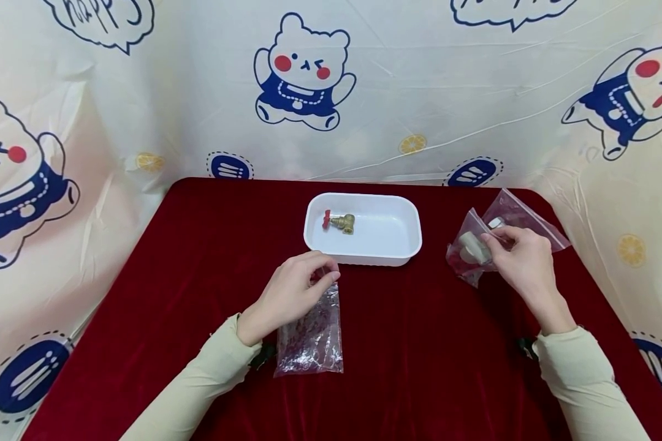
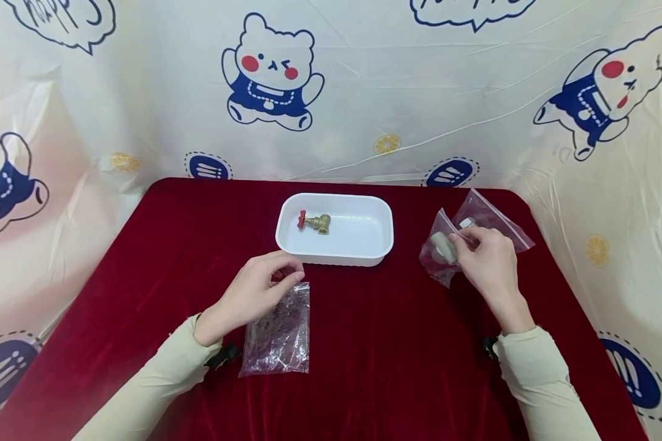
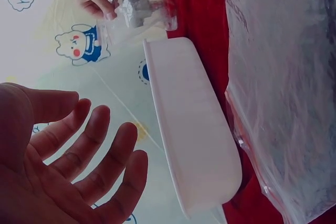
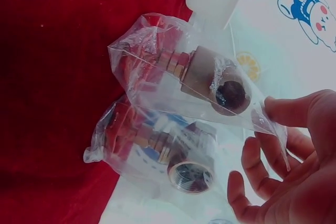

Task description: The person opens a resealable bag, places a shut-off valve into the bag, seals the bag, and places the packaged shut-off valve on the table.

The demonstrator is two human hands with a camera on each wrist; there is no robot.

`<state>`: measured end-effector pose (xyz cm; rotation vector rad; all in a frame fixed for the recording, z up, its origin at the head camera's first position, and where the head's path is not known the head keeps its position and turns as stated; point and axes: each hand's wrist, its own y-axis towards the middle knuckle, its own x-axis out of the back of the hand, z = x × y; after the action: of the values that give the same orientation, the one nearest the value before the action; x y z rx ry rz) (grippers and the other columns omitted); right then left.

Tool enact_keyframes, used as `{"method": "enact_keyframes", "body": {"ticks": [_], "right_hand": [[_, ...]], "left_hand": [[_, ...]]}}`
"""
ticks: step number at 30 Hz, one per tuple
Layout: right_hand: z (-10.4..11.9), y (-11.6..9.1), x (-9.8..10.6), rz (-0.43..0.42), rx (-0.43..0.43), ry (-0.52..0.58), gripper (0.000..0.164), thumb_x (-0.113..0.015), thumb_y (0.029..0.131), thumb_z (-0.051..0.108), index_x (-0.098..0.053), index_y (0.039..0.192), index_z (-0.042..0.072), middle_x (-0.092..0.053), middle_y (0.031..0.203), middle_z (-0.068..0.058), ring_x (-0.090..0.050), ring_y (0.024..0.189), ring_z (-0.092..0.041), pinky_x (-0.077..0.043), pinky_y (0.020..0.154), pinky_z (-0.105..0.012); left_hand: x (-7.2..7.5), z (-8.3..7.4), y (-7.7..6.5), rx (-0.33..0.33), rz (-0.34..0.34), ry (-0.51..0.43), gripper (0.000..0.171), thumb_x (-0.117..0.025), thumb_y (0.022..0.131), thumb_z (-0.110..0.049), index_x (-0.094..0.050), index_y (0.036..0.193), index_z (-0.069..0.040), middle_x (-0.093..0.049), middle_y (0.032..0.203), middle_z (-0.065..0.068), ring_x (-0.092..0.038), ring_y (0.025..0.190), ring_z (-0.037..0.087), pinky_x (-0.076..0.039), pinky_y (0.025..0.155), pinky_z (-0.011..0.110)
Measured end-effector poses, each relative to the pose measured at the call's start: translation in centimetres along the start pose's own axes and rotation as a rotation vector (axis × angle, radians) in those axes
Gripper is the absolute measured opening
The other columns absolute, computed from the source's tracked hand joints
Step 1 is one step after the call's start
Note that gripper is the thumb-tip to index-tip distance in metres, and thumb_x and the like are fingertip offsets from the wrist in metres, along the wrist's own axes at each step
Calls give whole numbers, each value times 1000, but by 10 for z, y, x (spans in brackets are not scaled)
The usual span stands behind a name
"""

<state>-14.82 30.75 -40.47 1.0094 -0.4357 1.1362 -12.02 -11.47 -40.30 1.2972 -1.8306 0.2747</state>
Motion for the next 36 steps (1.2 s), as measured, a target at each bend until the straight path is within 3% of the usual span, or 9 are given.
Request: {"method": "enact_keyframes", "body": {"ticks": [6, 13, 19, 31, 36], "right_hand": [[-1, -1, 0, -31, -1, 41, 21, -83, 91, 16, -80, 105, 0, -74, 87, -18, -56, 77, -20, -38, 64, -15], [10, 4, 3, -168, 105, 105, 11, -82, 88, 8, -81, 95, 0, -73, 85, -16, -53, 78, -20, -34, 68, -15], [27, 4, 6, -221, 151, 161, 6, -80, 90, 5, -80, 91, -1, -73, 87, -15, -54, 79, -17, -37, 69, -16], [59, -4, -3, -169, 280, 267, 8, -84, 85, -2, -80, 90, 3, -72, 85, -9, -56, 84, -19, -39, 74, -19], [69, -5, -12, -138, 325, 297, 7, -82, 87, -1, -80, 92, 2, -71, 82, -7, -57, 81, -19, -42, 74, -23]], "left_hand": [[4, 1, 2, 10, -2, 8, 6, -71, 103, -20, -76, 101, -19, -70, 100, -11, -58, 81, 10, -51, 72, 33], [7, 1, 0, 8, -17, 11, 6, -72, 102, -20, -77, 102, -16, -71, 102, -9, -59, 83, 11, -51, 73, 34], [8, 5, -1, 6, -21, 21, 7, -70, 103, -20, -76, 100, -18, -70, 101, -10, -59, 82, 10, -51, 72, 33], [19, 9, -5, 37, -25, 38, 6, -70, 103, -20, -76, 101, -17, -68, 98, -9, -62, 82, 19, -51, 72, 34], [22, 12, -8, 48, -37, 49, 6, -71, 102, -21, -76, 103, -17, -69, 98, -8, -61, 81, 16, -51, 72, 35]]}}
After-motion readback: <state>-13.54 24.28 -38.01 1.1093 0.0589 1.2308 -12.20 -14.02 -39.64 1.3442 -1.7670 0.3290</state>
